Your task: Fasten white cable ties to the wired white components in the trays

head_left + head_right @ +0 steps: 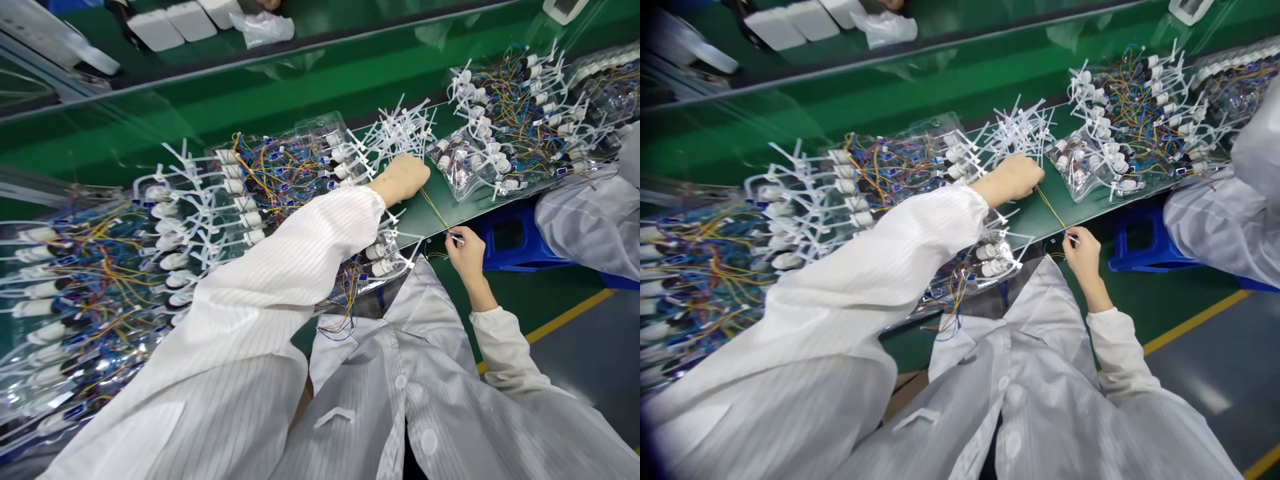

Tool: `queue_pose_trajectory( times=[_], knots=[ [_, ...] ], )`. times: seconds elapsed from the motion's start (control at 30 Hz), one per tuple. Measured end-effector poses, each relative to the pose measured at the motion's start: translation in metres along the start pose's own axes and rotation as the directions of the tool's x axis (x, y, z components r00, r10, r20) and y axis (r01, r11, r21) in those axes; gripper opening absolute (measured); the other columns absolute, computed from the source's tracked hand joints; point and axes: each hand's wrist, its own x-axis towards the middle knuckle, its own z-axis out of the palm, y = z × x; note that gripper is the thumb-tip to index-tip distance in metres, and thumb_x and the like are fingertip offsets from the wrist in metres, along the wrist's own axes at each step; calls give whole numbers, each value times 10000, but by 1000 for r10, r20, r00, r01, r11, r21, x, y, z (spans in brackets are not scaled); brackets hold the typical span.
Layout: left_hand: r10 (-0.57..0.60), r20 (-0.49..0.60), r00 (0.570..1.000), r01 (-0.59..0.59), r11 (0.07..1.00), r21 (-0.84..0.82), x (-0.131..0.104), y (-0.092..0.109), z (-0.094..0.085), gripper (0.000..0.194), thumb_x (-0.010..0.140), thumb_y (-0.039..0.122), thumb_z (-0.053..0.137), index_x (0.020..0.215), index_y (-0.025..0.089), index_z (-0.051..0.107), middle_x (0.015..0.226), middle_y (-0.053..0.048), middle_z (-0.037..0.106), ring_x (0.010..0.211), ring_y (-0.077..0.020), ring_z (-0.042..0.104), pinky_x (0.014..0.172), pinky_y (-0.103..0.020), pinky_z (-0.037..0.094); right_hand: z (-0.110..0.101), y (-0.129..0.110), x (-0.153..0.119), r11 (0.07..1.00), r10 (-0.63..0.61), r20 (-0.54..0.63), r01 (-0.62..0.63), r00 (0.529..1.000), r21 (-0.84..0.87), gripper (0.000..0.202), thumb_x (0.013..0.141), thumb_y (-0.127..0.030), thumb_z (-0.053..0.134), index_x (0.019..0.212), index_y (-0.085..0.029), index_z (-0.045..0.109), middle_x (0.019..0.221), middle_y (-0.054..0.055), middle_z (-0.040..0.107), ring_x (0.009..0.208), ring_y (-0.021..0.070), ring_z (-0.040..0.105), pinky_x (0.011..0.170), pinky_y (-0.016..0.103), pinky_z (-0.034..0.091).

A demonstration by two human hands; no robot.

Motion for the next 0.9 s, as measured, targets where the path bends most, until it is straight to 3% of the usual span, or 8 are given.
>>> queue_pose_trajectory(
  times=[0.2, 0.37, 0.47, 0.57, 0.67, 0.8, 0.9],
  knots=[
    [35, 11, 999, -35, 996, 86, -5, 1, -4, 488, 1037, 60, 702, 1477, 105, 908, 1493, -252, 882, 1453, -454, 789, 1255, -577, 639, -8, -6, -7, 994, 101, -37, -99, 994, 55, 182, 819, -315, 869, 864, -296, 694, 683, -15, 690, 657, 196, 540, 663, 356, 464],
    [35, 32, 999, -36, 998, 51, -16, 8, -8, 516, 1043, 41, 673, 1513, 103, 878, 1576, -276, 833, 1479, -461, 770, 1252, -570, 608, -22, -20, -5, 985, 113, -40, -107, 993, 133, 181, 755, -300, 886, 841, -265, 731, 633, -30, 648, 620, 172, 521, 614, 335, 430],
    [163, 7, 987, -163, 986, -23, -25, 19, -8, 556, 1029, 116, 819, 1585, 119, 829, 1700, -262, 768, 1594, -472, 705, 1295, -568, 596, -32, -30, -5, 980, 95, -54, -84, 994, 178, 183, 739, -291, 893, 840, -246, 748, 686, -9, 699, 641, 177, 569, 612, 331, 462],
    [421, -106, 901, -434, 867, -244, -37, 36, -4, 495, 1084, 227, 873, 1574, 161, 836, 1693, -200, 796, 1594, -388, 736, 1341, -498, 593, -44, -39, -6, 973, 68, -90, -46, 994, 225, 212, 716, -319, 903, 839, -237, 750, 842, 39, 809, 717, 195, 664, 647, 336, 525],
    [545, -235, 805, -586, 668, -459, -48, 55, -1, 270, 1128, 209, 837, 1383, 232, 923, 1439, -113, 923, 1360, -285, 869, 1240, -391, 648, -55, -48, -7, 953, 4, -117, 31, 993, 300, 243, 710, -318, 942, 827, -235, 746, 898, 53, 834, 765, 202, 721, 667, 324, 554],
    [512, -308, 802, -575, 522, -630, -57, 71, 1, 156, 1081, 177, 893, 1190, 257, 971, 1154, -73, 959, 1051, -258, 913, 1010, -357, 698, -70, -61, -8, 913, -127, -136, 169, 983, 372, 234, 758, -290, 990, 838, -236, 777, 866, 36, 828, 663, 158, 673, 599, 286, 485],
    [486, -309, 818, -536, 447, -717, -59, 74, -1, 81, 1071, 218, 908, 1131, 231, 961, 1191, -99, 947, 974, -230, 895, 929, -338, 699, -83, -72, -9, 917, -200, -114, 227, 973, 327, 162, 782, -277, 963, 842, -250, 815, 859, 31, 833, 608, 145, 629, 561, 287, 455]
  ],
)
